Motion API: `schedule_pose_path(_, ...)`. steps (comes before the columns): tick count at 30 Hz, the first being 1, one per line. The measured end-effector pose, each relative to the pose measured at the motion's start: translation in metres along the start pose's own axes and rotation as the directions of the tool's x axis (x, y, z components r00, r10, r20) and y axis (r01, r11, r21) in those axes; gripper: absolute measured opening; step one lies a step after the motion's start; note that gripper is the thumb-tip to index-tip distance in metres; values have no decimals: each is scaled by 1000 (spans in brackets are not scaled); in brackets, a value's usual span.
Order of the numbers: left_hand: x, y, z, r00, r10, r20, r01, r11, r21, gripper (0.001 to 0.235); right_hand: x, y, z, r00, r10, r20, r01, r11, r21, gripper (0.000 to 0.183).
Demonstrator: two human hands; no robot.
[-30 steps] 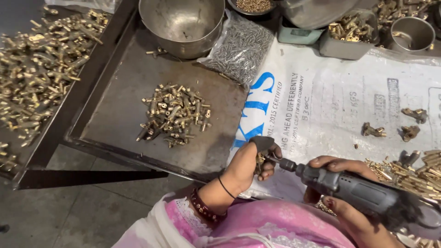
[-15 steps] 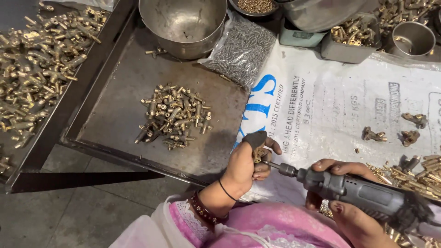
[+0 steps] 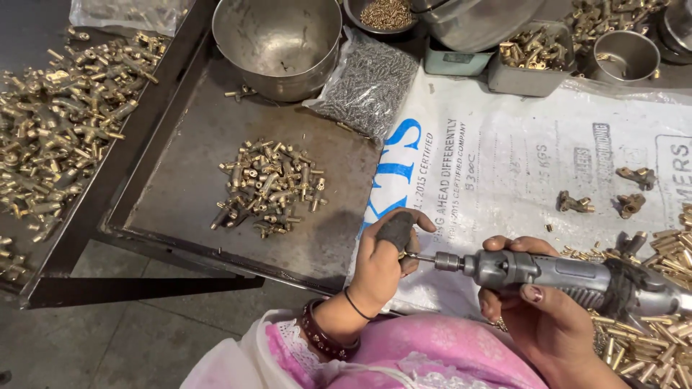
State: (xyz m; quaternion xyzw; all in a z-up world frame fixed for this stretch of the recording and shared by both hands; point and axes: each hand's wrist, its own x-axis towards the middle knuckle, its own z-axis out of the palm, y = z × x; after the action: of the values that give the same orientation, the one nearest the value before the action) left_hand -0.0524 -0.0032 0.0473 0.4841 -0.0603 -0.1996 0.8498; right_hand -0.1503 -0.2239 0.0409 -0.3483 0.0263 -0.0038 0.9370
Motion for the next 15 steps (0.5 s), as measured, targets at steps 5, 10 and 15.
schedule_pose_path(5,-5,-4,-4,998,46,49,-48,998,41,29,-1,0,0,999,-7,37,8,1000,-26,52)
schedule_pose_path(10,-2,-3,-10,997,-5,83,3,1000,24,30,0,0,1,1000,-1,16,2,996,-84,52)
schedule_pose_path(15,39,3,-101,992,-11,129,-99,580,808,23,5,5,-2,999,32,-21,-35,989,-143,52)
